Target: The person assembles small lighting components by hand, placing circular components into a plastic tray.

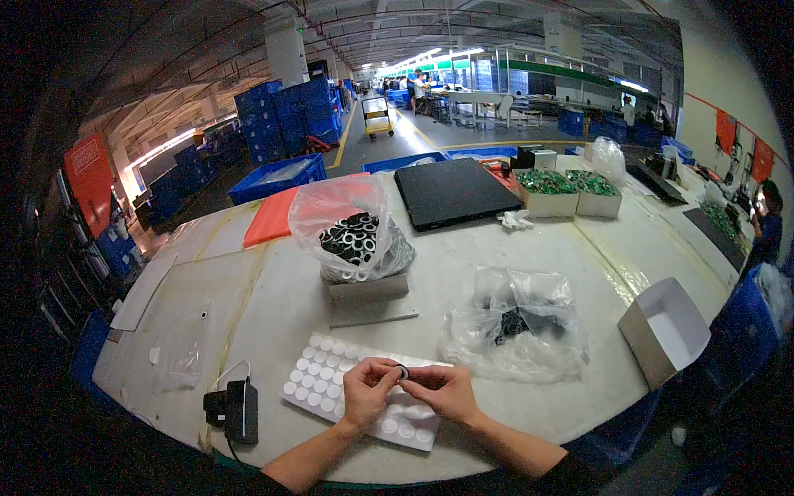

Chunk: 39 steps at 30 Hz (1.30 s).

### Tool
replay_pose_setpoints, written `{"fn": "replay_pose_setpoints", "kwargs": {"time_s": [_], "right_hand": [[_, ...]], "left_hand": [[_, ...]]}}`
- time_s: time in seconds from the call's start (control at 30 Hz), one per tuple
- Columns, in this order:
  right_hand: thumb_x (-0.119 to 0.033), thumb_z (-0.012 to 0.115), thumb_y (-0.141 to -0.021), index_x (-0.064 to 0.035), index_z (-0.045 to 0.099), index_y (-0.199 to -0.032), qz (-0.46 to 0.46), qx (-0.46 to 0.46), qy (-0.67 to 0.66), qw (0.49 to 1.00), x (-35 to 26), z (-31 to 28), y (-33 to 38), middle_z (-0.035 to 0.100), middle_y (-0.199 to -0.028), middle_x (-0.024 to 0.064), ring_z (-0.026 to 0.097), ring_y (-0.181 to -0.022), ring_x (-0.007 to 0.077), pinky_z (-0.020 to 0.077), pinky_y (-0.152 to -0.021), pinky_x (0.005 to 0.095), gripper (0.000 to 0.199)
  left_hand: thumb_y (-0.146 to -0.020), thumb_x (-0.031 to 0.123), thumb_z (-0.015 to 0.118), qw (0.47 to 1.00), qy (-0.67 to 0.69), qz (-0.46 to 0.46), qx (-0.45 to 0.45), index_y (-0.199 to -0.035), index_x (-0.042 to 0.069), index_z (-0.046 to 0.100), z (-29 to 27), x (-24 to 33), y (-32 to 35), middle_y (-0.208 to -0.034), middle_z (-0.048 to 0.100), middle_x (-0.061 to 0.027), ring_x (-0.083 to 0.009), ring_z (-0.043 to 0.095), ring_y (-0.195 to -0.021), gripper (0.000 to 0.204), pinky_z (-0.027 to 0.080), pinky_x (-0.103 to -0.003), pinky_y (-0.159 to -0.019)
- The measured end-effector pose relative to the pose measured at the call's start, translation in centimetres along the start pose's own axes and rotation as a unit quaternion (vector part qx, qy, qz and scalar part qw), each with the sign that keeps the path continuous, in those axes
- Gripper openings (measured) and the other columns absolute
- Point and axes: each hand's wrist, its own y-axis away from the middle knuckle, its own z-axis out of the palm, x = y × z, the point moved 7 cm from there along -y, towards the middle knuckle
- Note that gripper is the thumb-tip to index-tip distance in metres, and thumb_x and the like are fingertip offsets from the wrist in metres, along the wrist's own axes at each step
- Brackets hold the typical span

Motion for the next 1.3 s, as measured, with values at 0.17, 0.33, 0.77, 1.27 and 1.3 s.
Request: {"fn": "replay_pose_setpoints", "kwargs": {"time_s": [0.17, 0.33, 0.77, 1.27, 1.3], "right_hand": [[-0.008, 0.067, -0.084, 0.0072, 0.067, -0.097, 0.029, 0.014, -0.005, 0.999, 0.2, -0.6, -0.1, 0.069, -0.086, 0.0122, 0.066, -0.077, 0.014, 0.0542, -0.069, 0.0245, 0.02], [-0.008, 0.066, -0.084, 0.0081, 0.066, -0.096, 0.047, 0.005, -0.077, 0.996, 0.3, -0.9, 0.0, 0.069, -0.084, 0.0125, 0.066, -0.076, 0.0148, 0.0556, -0.07, 0.0262, 0.02], [-0.004, 0.068, -0.08, 0.0047, 0.066, -0.081, -0.009, -0.027, 0.099, 0.995, -0.4, -1.4, 0.3, 0.068, -0.072, 0.0072, 0.065, -0.066, 0.0102, 0.053, -0.062, 0.0224, 0.009], [-0.011, 0.069, -0.078, 0.002, 0.065, -0.072, 0.019, -0.043, 0.15, 0.988, -0.3, -2.0, -0.2, 0.062, -0.06, 0.004, 0.054, -0.053, 0.0059, 0.044, -0.049, 0.0231, 0.015], [-0.013, 0.069, -0.078, 0.001, 0.063, -0.07, 0.015, -0.069, 0.211, 0.975, -0.4, -2.1, -0.2, 0.061, -0.058, 0.0058, 0.054, -0.052, 0.0077, 0.0436, -0.048, 0.0249, 0.017]], "left_hand": [[-0.084, 0.0, 0.064, 0.999, 0.025, -0.03, -0.025, -0.092, -0.006, 0.061, 0.6, 0.9, 0.2, -0.089, 0.065, -0.0117, -0.0156, 0.064, -0.078, 0.01, 0.054, -0.026, -0.073], [-0.084, 0.002, 0.065, 0.997, 0.018, -0.053, -0.056, -0.095, -0.007, 0.064, 0.5, 0.6, 0.4, -0.086, 0.068, -0.0103, -0.0159, 0.066, -0.079, 0.014, 0.054, -0.027, -0.071], [-0.081, -0.001, 0.061, 0.966, -0.182, 0.094, -0.157, -0.094, -0.005, 0.066, 1.4, 3.6, 0.2, -0.085, 0.066, -0.01, -0.0139, 0.063, -0.079, 0.014, 0.051, -0.025, -0.074], [-0.081, -0.005, 0.06, 0.971, -0.109, 0.087, -0.195, -0.102, -0.003, 0.066, 2.3, 2.5, 1.0, -0.094, 0.064, -0.0096, -0.0112, 0.059, -0.083, 0.022, 0.045, -0.02, -0.069], [-0.081, -0.005, 0.059, 0.961, -0.129, 0.11, -0.219, -0.101, -0.003, 0.067, 2.7, 2.4, 1.1, -0.093, 0.064, -0.0089, -0.0106, 0.059, -0.082, 0.021, 0.045, -0.02, -0.068]]}}
